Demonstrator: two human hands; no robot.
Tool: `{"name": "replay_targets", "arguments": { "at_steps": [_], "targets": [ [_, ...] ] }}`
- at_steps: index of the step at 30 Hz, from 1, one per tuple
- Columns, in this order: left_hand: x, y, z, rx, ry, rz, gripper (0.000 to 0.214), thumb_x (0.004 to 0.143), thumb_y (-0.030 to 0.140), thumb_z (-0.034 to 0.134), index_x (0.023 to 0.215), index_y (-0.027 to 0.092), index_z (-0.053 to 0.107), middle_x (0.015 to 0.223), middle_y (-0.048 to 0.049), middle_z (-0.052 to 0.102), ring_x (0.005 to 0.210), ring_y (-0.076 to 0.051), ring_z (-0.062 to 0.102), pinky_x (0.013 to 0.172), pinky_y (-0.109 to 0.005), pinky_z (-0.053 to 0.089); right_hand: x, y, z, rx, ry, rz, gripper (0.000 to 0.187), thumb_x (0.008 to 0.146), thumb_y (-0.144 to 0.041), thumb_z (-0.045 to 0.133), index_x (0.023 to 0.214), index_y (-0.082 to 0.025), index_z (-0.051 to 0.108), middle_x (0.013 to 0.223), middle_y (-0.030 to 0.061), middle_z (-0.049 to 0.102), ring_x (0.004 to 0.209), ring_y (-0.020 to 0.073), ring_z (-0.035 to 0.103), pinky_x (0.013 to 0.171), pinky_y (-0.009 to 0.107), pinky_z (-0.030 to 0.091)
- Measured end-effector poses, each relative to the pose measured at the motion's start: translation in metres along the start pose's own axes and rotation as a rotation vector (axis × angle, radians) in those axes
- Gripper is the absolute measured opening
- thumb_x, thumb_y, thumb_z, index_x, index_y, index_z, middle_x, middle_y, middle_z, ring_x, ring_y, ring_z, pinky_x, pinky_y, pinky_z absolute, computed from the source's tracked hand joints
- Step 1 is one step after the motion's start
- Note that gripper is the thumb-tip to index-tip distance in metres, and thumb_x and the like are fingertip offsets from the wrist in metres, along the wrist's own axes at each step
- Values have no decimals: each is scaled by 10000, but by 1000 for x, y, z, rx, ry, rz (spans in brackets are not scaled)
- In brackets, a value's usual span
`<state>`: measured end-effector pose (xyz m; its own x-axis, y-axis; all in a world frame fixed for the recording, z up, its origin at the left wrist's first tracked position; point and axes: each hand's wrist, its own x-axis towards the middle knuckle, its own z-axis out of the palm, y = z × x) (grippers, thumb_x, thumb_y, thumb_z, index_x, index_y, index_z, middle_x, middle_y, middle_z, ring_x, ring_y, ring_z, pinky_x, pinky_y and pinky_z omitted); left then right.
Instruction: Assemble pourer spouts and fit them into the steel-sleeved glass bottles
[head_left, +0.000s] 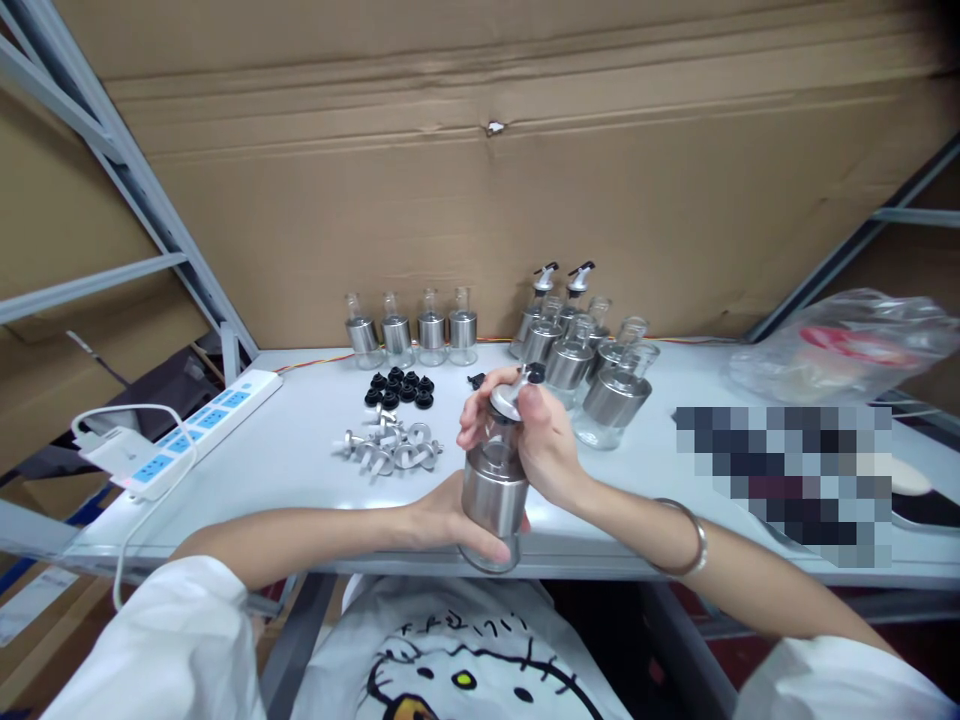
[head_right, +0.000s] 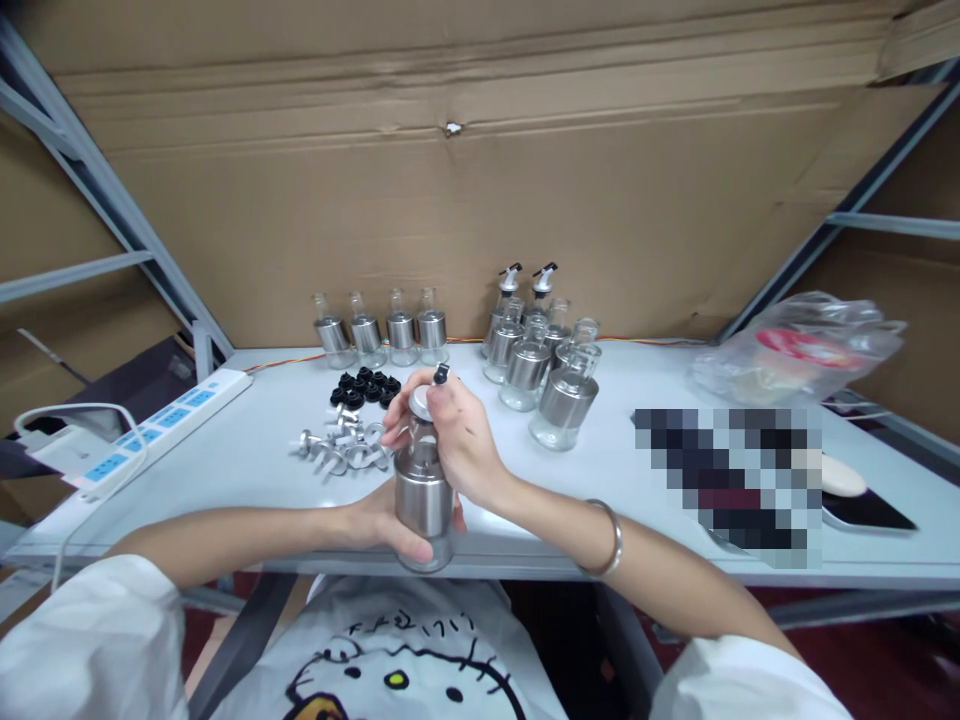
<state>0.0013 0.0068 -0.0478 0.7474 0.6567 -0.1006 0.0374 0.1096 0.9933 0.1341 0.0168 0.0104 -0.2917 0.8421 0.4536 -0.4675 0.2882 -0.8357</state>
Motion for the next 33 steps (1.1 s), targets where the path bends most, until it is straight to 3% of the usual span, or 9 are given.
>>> {"name": "replay_targets", "arguments": {
  "at_steps": [6, 8, 12, 15, 19, 23, 25, 28, 33],
  "targets": [
    [-1, 6, 3, -75, 28, -5, 446, 493, 331, 840, 845, 122, 662, 850, -54, 662, 815, -176, 577, 764, -286, 444, 11, 6, -15, -342, -5, -616, 262, 889, -485, 552, 1017, -259, 513, 899, 21, 630, 774, 162, 672, 630, 310, 561],
    [-1, 6, 5, -78, 30, 6, 446, 502, 325, 842, 854, 127, 653, 866, -55, 660, 821, -176, 579, 777, -293, 444, 15, 8, -21, -399, 18, -746, 242, 898, -460, 549, 1054, -279, 510, 959, 28, 617, 828, 169, 662, 655, 329, 562],
    [-2, 3, 7, -16, 15, 27, 469, 501, 303, 852, 875, 131, 627, 888, -65, 647, 811, -171, 575, 752, -301, 452, 15, 16, -35, -319, 73, -580, 186, 917, -425, 525, 961, -245, 539, 882, 20, 608, 751, 152, 635, 616, 309, 543],
    [-3, 2, 8, 8, 10, 68, 510, 495, 321, 863, 895, 135, 608, 893, -67, 640, 803, -169, 574, 739, -304, 461, 6, 21, -44, -291, 18, -353, 379, 798, -583, 617, 810, -211, 544, 687, -1, 586, 586, 140, 582, 554, 294, 512],
    [-4, 4, 8, 72, 34, 104, 522, 506, 359, 864, 903, 129, 615, 895, -66, 640, 808, -176, 584, 753, -322, 483, -12, 20, -44, -253, -154, -52, 579, 554, -606, 801, 886, -227, 515, 761, 25, 644, 636, 196, 637, 554, 331, 539],
    [-7, 4, 12, 116, 8, 155, 666, 504, 489, 861, 1012, 128, 626, 1003, -109, 651, 952, -253, 603, 878, -403, 479, -21, 12, -35, -172, -168, 115, 568, 585, -547, 810, 914, -254, 453, 768, 11, 663, 619, 209, 659, 555, 365, 562],
    [-8, 5, 14, 61, 28, 186, 761, 558, 584, 806, 1136, 139, 587, 1140, -144, 619, 1085, -299, 569, 936, -435, 458, -18, 9, -33, -117, -123, 128, 537, 609, -527, 804, 897, -259, 438, 743, -3, 659, 625, 215, 673, 559, 369, 568],
    [-8, 15, 12, 31, 180, 230, 810, 656, 594, 744, 1305, 191, 474, 1337, -138, 509, 1261, -325, 454, 1025, -445, 400, -10, 6, -35, -69, -52, 67, 472, 634, -462, 810, 844, -251, 444, 697, -28, 635, 633, 206, 685, 615, 368, 578],
    [5, 52, -1, 251, 241, 157, 766, 667, 382, 786, 1326, 204, 439, 1333, -116, 516, 1167, -290, 535, 1005, -442, 419, 1, -2, -42, -283, 123, -129, 396, 652, -406, 803, 797, -237, 476, 706, -32, 614, 673, 178, 664, 676, 346, 562]
  ]
}}
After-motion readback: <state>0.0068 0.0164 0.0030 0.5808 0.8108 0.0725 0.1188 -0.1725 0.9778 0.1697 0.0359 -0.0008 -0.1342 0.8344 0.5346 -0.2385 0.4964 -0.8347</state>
